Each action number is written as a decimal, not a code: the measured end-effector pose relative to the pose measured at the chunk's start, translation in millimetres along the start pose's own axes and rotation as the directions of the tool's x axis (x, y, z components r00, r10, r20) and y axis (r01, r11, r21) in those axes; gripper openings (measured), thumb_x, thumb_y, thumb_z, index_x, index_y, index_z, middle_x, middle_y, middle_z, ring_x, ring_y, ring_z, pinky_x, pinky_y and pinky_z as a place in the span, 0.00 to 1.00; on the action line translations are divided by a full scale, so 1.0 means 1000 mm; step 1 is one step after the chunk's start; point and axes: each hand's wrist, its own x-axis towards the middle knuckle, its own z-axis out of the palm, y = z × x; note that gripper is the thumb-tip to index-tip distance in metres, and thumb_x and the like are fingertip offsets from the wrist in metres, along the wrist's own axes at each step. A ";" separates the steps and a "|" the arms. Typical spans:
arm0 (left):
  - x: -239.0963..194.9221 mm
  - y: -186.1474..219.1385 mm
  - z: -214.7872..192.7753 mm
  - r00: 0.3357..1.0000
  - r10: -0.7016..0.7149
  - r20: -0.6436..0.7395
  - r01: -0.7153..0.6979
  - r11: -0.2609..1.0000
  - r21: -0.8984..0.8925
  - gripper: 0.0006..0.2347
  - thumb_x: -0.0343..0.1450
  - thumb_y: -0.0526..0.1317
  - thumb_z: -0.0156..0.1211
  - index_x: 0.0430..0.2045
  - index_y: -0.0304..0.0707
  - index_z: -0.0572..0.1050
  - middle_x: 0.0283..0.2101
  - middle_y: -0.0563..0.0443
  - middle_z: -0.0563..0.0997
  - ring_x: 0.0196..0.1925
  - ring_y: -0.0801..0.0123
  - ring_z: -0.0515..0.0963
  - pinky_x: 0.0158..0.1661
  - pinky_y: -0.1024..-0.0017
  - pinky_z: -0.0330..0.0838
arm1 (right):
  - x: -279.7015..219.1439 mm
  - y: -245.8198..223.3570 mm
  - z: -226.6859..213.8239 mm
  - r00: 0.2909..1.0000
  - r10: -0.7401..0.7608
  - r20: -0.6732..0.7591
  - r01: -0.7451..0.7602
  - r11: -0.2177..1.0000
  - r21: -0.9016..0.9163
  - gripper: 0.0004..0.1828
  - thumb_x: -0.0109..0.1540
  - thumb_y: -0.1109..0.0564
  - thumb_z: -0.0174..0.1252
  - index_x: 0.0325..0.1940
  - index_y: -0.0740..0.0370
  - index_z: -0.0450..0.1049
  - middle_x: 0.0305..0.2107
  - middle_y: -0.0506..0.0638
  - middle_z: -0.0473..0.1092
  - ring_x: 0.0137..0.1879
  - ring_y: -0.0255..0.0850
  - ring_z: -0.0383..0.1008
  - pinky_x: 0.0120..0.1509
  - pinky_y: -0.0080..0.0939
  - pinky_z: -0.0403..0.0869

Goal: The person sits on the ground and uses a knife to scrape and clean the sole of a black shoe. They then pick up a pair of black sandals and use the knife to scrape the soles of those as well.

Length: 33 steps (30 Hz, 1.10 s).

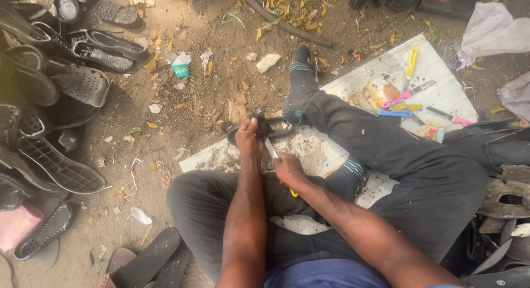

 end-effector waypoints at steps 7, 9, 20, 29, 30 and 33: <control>-0.017 0.047 0.054 0.950 -0.074 0.303 -0.286 0.185 0.940 0.10 0.70 0.37 0.65 0.41 0.31 0.81 0.48 0.43 0.79 0.45 0.57 0.81 0.50 0.58 0.76 | 0.036 0.037 -0.002 0.894 -0.420 -0.159 0.352 0.875 -0.331 0.14 0.63 0.52 0.53 0.33 0.65 0.77 0.30 0.68 0.75 0.40 0.66 0.76 0.45 0.61 0.73; -0.029 0.065 0.068 0.898 -0.209 0.388 -0.439 -0.351 0.827 0.09 0.68 0.38 0.64 0.39 0.36 0.81 0.48 0.44 0.80 0.47 0.54 0.81 0.52 0.52 0.74 | 0.031 0.035 -0.009 0.905 -0.400 -0.144 0.328 0.872 -0.362 0.13 0.61 0.51 0.54 0.34 0.64 0.77 0.31 0.68 0.75 0.40 0.67 0.75 0.44 0.63 0.72; -0.070 0.034 0.082 0.974 0.035 0.225 -0.198 -0.357 0.913 0.08 0.69 0.39 0.60 0.35 0.33 0.78 0.40 0.37 0.82 0.42 0.46 0.83 0.43 0.51 0.77 | 0.039 0.020 -0.031 0.931 -0.356 -0.085 0.277 0.837 -0.472 0.16 0.68 0.49 0.50 0.41 0.63 0.76 0.37 0.65 0.77 0.46 0.65 0.77 0.51 0.63 0.73; -0.049 0.025 0.052 0.921 -0.204 0.331 -0.388 -0.432 0.814 0.07 0.74 0.37 0.50 0.34 0.36 0.77 0.31 0.36 0.82 0.35 0.46 0.83 0.39 0.51 0.77 | 0.028 0.034 -0.084 0.857 -0.489 0.165 0.516 0.821 -0.244 0.26 0.65 0.53 0.54 0.69 0.57 0.68 0.36 0.69 0.76 0.43 0.67 0.78 0.47 0.59 0.76; -0.049 0.029 0.052 0.935 -0.220 0.276 -0.347 -0.429 0.834 0.09 0.75 0.40 0.49 0.33 0.37 0.77 0.29 0.37 0.81 0.33 0.48 0.82 0.37 0.52 0.76 | 0.025 0.038 -0.080 0.731 -0.673 0.110 0.675 0.691 -0.259 0.25 0.65 0.53 0.55 0.67 0.61 0.70 0.36 0.70 0.75 0.43 0.66 0.78 0.47 0.58 0.76; -0.055 0.041 0.058 0.947 -0.197 0.255 -0.315 -0.392 0.864 0.12 0.76 0.44 0.50 0.28 0.38 0.78 0.25 0.41 0.81 0.26 0.52 0.81 0.32 0.54 0.75 | 0.023 0.035 -0.071 0.798 -0.601 0.050 0.590 0.760 -0.273 0.24 0.67 0.53 0.53 0.66 0.62 0.69 0.30 0.72 0.74 0.39 0.67 0.78 0.42 0.61 0.74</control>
